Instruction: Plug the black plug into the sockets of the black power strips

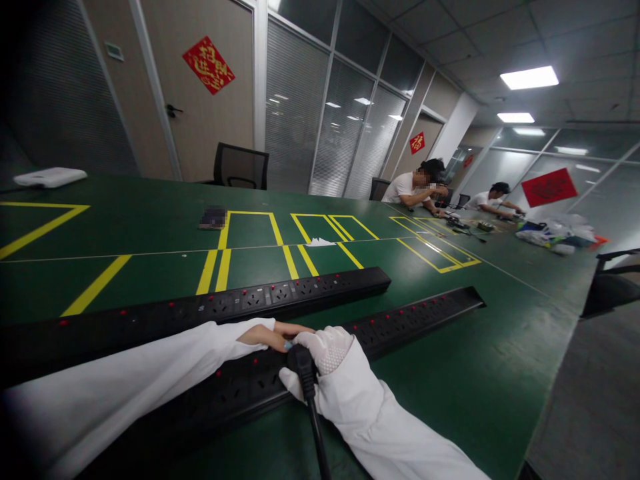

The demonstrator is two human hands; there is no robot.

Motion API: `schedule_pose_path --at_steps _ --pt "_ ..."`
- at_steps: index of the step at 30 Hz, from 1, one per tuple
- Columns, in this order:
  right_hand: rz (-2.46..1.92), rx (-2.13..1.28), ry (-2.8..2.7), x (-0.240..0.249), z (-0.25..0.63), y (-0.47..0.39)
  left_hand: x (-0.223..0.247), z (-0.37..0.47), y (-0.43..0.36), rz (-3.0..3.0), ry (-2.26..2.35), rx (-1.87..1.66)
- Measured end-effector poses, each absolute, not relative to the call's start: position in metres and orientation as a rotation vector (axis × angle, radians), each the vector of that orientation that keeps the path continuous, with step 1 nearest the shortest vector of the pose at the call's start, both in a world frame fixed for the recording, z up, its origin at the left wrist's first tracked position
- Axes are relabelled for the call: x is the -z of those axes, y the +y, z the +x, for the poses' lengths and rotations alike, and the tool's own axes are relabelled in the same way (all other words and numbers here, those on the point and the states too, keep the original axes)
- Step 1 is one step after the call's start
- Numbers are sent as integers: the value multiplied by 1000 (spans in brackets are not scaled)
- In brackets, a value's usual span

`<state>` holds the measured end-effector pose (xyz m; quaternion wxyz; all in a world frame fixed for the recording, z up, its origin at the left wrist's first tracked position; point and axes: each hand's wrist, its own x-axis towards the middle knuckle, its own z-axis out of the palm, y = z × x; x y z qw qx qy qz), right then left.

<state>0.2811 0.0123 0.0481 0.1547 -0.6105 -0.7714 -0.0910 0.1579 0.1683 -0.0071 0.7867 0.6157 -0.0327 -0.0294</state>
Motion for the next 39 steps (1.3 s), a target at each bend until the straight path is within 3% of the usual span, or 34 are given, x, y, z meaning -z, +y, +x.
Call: schedule_pose_path --at_steps 39 --pt "-1732 205 -2119 -60 270 11 -12 149 159 1305 -30 78"
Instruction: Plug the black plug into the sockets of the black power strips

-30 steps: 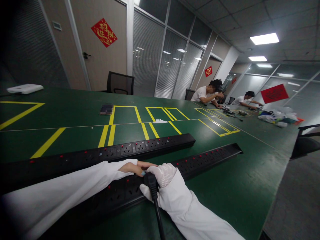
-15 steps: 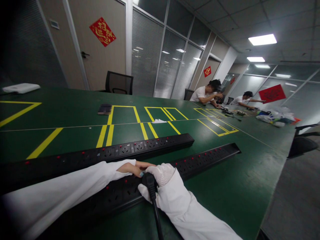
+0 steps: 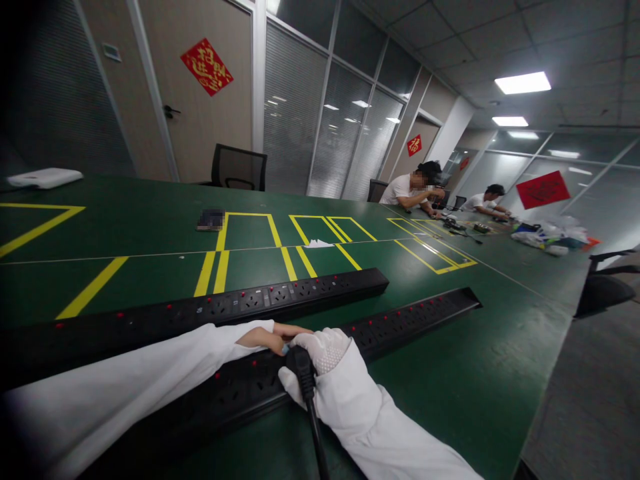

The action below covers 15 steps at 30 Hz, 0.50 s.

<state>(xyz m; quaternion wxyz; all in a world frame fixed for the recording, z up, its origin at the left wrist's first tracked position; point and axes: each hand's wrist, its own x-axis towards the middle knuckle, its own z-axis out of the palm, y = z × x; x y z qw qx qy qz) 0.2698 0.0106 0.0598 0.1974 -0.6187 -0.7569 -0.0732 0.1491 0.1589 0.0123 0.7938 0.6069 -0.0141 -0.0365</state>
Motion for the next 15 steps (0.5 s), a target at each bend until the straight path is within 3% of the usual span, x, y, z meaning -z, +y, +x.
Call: schedule_pose_path --at_steps 15 --pt "-1689 135 -2006 -47 264 25 -8 150 159 1287 -30 68"
